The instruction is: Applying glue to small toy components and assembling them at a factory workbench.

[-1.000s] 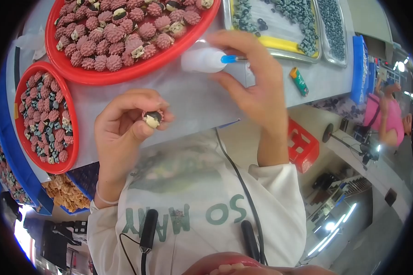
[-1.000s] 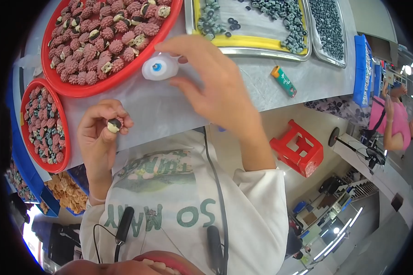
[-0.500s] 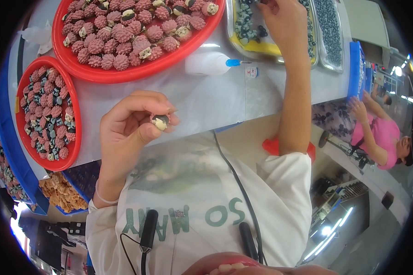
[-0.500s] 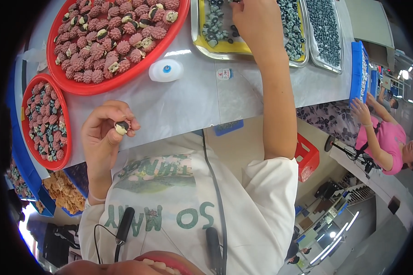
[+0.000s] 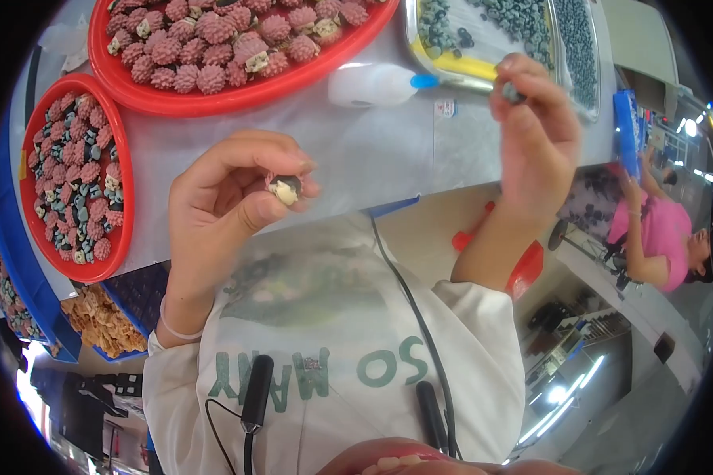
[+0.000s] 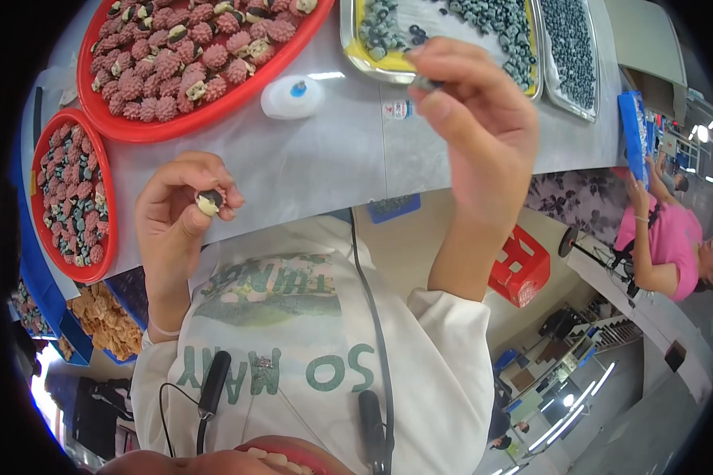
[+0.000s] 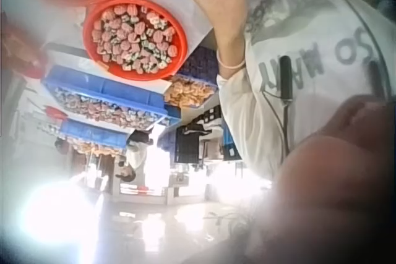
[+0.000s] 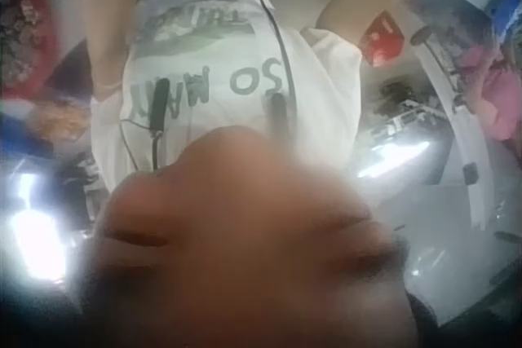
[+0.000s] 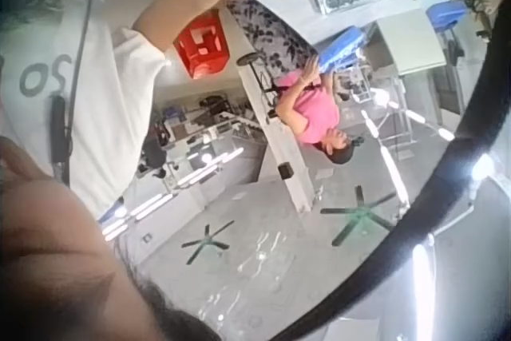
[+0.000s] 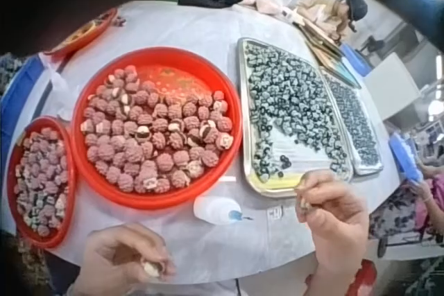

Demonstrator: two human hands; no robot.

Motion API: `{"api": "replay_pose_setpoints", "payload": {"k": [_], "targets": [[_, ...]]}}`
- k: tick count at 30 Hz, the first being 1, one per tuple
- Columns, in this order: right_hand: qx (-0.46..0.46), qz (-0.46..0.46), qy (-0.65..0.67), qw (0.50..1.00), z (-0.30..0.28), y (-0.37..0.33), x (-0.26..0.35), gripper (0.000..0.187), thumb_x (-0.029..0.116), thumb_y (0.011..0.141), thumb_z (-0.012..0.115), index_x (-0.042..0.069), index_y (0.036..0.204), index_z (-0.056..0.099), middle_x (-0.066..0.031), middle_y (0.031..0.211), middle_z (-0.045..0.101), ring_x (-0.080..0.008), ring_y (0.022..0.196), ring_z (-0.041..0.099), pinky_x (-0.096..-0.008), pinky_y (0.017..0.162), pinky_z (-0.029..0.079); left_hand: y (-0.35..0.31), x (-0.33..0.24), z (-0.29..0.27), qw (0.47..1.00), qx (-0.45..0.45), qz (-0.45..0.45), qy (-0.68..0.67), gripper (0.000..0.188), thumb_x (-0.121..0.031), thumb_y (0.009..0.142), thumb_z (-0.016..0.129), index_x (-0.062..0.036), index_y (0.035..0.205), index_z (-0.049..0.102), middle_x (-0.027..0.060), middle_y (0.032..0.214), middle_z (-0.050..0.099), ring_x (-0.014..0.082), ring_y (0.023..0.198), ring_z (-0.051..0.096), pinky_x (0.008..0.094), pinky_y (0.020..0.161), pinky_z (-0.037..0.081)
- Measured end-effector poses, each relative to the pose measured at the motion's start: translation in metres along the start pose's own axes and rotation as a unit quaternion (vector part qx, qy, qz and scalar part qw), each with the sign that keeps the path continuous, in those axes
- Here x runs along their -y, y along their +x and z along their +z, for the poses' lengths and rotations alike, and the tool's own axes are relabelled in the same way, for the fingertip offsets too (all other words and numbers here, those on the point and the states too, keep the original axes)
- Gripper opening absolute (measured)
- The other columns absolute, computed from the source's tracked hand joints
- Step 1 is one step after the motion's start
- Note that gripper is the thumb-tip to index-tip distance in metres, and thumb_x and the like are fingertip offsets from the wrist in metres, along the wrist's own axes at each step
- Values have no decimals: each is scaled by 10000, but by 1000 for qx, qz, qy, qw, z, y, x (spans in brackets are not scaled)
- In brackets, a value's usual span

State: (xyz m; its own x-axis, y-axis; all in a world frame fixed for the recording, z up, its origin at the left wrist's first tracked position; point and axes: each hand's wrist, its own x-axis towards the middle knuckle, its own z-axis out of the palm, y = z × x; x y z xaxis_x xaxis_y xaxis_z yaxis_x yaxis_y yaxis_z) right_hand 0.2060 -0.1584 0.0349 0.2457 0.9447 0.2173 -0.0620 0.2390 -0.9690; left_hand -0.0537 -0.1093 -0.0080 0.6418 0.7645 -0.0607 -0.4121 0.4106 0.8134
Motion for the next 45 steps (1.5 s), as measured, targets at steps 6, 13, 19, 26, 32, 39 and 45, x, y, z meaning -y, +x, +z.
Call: {"api": "replay_pose_setpoints", "payload": {"k": [6,13,19,26,32,39,45], "targets": [[-6,118,156,981,23,-27,-14,250,1,750,586,-59,991,553,-162,978,568,-175,769,554,-254,634,443,2,3,0,1000,-8,23,13,292,-149,773,657,33,979,557,117,933,552,176,799,581,256,695,477],[19,140,208,968,34,-36,-24,212,16,777,586,-48,974,545,-179,975,563,-183,756,580,-257,621,475,0,3,1,997,5,18,71,365,-271,794,644,-4,1010,517,127,988,512,170,790,550,222,628,435],[32,131,181,974,52,-38,-26,218,-48,738,599,-68,952,559,-164,995,557,-172,812,595,-266,702,514,-1,2,-1,998,0,9,66,360,-263,795,643,-3,1011,519,134,1001,518,176,799,556,228,637,443],[44,52,28,997,75,-33,-23,269,-56,714,622,-78,955,503,-225,880,579,-264,776,603,-303,665,513,1,-1,2,998,-26,-10,62,390,-259,776,665,3,1016,504,127,982,536,164,783,565,224,628,453],[102,-107,-111,983,84,-28,-26,288,-152,621,654,-91,878,540,-223,839,600,-284,787,614,-321,709,509,3,1,1,998,-46,-12,42,444,-270,725,715,18,989,503,95,921,551,121,748,559,209,568,464],[100,-148,-172,969,83,-30,-20,249,-164,630,641,-85,857,574,-224,844,606,-255,742,628,-254,630,520,1,2,6,998,-49,-18,44,430,-271,709,725,33,947,536,64,825,532,108,682,543,191,541,451],[110,-193,-247,943,88,-26,-17,179,-140,659,642,-82,822,595,-215,810,615,-195,641,634,-192,534,504,1,2,4,997,-58,-25,41,409,-248,694,737,37,927,558,61,785,541,104,683,538,185,560,439]]}}
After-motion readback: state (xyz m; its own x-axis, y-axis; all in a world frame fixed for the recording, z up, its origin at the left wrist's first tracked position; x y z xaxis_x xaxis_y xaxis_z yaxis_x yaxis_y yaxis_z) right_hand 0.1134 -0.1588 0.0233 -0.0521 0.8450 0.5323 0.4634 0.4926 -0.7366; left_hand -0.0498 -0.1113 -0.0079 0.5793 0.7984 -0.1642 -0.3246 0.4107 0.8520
